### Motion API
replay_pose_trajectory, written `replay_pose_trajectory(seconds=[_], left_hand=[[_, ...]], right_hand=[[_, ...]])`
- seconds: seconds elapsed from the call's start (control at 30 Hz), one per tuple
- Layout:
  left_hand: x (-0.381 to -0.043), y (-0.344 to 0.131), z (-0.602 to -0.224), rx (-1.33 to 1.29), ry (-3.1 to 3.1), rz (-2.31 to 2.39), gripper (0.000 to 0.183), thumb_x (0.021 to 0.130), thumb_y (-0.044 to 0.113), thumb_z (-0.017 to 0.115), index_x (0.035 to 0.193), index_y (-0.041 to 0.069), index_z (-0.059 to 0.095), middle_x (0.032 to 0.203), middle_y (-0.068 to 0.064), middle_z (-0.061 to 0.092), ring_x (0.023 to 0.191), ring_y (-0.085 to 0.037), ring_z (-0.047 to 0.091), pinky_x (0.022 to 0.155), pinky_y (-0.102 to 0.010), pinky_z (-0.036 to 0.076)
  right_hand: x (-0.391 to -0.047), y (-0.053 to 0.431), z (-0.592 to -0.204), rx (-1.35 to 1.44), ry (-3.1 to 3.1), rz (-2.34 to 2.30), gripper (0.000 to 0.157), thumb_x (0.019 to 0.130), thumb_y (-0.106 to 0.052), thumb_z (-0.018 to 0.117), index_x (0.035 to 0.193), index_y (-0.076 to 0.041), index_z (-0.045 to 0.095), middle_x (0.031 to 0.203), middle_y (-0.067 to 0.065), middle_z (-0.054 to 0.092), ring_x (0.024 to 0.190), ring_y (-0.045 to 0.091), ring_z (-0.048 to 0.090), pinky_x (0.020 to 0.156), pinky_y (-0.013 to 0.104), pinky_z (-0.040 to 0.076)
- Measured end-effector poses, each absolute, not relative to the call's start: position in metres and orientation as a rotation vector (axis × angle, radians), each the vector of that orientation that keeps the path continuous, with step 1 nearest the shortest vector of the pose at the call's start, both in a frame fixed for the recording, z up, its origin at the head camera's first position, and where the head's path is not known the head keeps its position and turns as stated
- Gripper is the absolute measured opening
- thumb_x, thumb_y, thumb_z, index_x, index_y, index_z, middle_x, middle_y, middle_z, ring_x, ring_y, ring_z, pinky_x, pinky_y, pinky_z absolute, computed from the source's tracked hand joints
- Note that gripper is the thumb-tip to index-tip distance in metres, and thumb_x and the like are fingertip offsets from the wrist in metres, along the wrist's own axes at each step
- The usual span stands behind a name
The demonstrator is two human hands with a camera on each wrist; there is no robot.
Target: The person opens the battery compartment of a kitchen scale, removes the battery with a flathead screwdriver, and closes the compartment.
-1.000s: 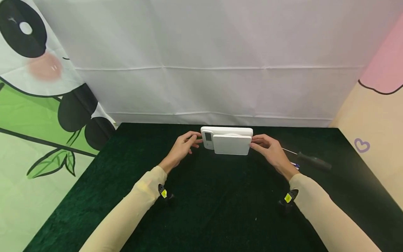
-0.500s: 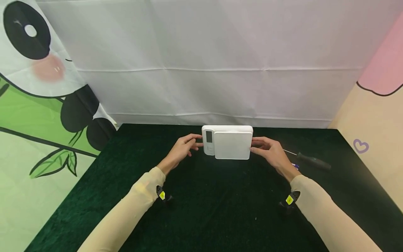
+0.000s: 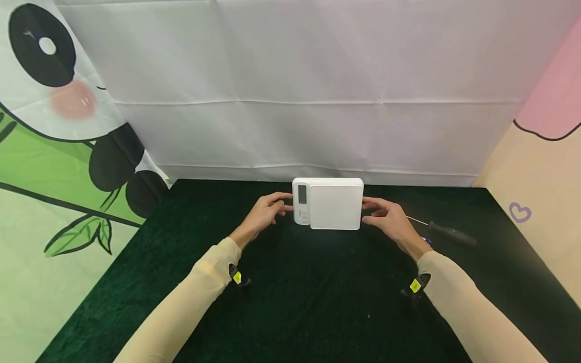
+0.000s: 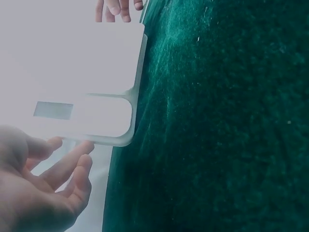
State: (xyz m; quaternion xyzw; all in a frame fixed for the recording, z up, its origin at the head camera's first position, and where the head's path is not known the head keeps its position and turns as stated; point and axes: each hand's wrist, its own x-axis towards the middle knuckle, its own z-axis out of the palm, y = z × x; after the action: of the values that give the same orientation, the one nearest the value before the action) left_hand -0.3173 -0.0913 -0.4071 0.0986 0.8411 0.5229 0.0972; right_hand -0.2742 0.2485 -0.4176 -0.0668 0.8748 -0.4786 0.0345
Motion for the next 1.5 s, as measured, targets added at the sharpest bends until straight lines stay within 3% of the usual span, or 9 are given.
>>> replay_pose_trajectory(seconds=[0.2, 0.37, 0.5, 1.03, 1.23, 1.33, 1.5], left_hand=[[-0.324, -0.089, -0.413, 0.328, 2.536, 1.519, 0.036, 0.100, 0.018, 0.055, 0.135, 0.025, 0.056, 0.119, -0.005, 0.069, 0.108, -0.025, 0.062, 0.079, -0.034, 0.050], [-0.325, -0.085, -0.414, 0.349, 2.532, 1.549, 0.048, 0.092, 0.012, 0.069, 0.137, 0.019, 0.054, 0.118, -0.010, 0.069, 0.106, -0.023, 0.065, 0.093, -0.043, 0.051], [-0.325, -0.083, -0.413, 0.317, 2.522, 1.556, 0.057, 0.086, 0.011, 0.075, 0.139, 0.017, 0.052, 0.119, -0.011, 0.067, 0.101, -0.023, 0.064, 0.090, -0.041, 0.051], [-0.329, -0.081, -0.415, 0.234, 2.493, 1.501, 0.057, 0.083, 0.021, 0.079, 0.134, 0.015, 0.055, 0.118, -0.010, 0.063, 0.108, -0.027, 0.057, 0.089, -0.042, 0.048], [-0.327, -0.081, -0.420, 0.195, 2.497, 1.449, 0.046, 0.084, 0.023, 0.078, 0.124, 0.010, 0.060, 0.120, -0.009, 0.062, 0.111, -0.026, 0.053, 0.097, -0.043, 0.043], [-0.325, -0.081, -0.422, 0.176, 2.502, 1.426, 0.042, 0.084, 0.024, 0.078, 0.120, 0.009, 0.063, 0.117, -0.009, 0.061, 0.108, -0.025, 0.053, 0.094, -0.040, 0.044], [-0.321, -0.080, -0.424, 0.143, 2.493, 1.399, 0.040, 0.085, 0.025, 0.076, 0.117, 0.006, 0.063, 0.112, -0.008, 0.061, 0.100, -0.022, 0.055, 0.088, -0.036, 0.046]], right_hand=[[-0.279, 0.247, -0.424, -0.227, 2.674, -1.507, 0.066, 0.093, -0.021, 0.068, 0.151, -0.014, 0.036, 0.140, 0.021, 0.048, 0.116, 0.036, 0.048, 0.093, 0.050, 0.042], [-0.281, 0.246, -0.426, -0.241, 2.671, -1.518, 0.068, 0.092, -0.022, 0.069, 0.150, -0.012, 0.036, 0.139, 0.021, 0.048, 0.112, 0.033, 0.048, 0.088, 0.041, 0.043], [-0.282, 0.247, -0.427, -0.236, 2.655, -1.522, 0.069, 0.091, -0.021, 0.070, 0.150, -0.012, 0.035, 0.139, 0.021, 0.047, 0.110, 0.032, 0.047, 0.086, 0.038, 0.041], [-0.287, 0.239, -0.424, -0.132, 2.559, -1.435, 0.081, 0.087, -0.028, 0.074, 0.152, -0.010, 0.029, 0.138, 0.022, 0.042, 0.107, 0.031, 0.048, 0.086, 0.038, 0.041], [-0.283, 0.237, -0.424, -0.090, 2.495, -1.380, 0.083, 0.086, -0.033, 0.073, 0.151, -0.007, 0.029, 0.141, 0.023, 0.039, 0.118, 0.038, 0.044, 0.091, 0.053, 0.042], [-0.281, 0.236, -0.425, -0.070, 2.461, -1.375, 0.083, 0.086, -0.034, 0.073, 0.151, -0.006, 0.029, 0.143, 0.024, 0.038, 0.127, 0.043, 0.037, 0.093, 0.059, 0.041], [-0.278, 0.235, -0.425, -0.053, 2.450, -1.341, 0.081, 0.088, -0.039, 0.071, 0.150, -0.004, 0.031, 0.140, 0.023, 0.041, 0.118, 0.038, 0.043, 0.085, 0.047, 0.045]])
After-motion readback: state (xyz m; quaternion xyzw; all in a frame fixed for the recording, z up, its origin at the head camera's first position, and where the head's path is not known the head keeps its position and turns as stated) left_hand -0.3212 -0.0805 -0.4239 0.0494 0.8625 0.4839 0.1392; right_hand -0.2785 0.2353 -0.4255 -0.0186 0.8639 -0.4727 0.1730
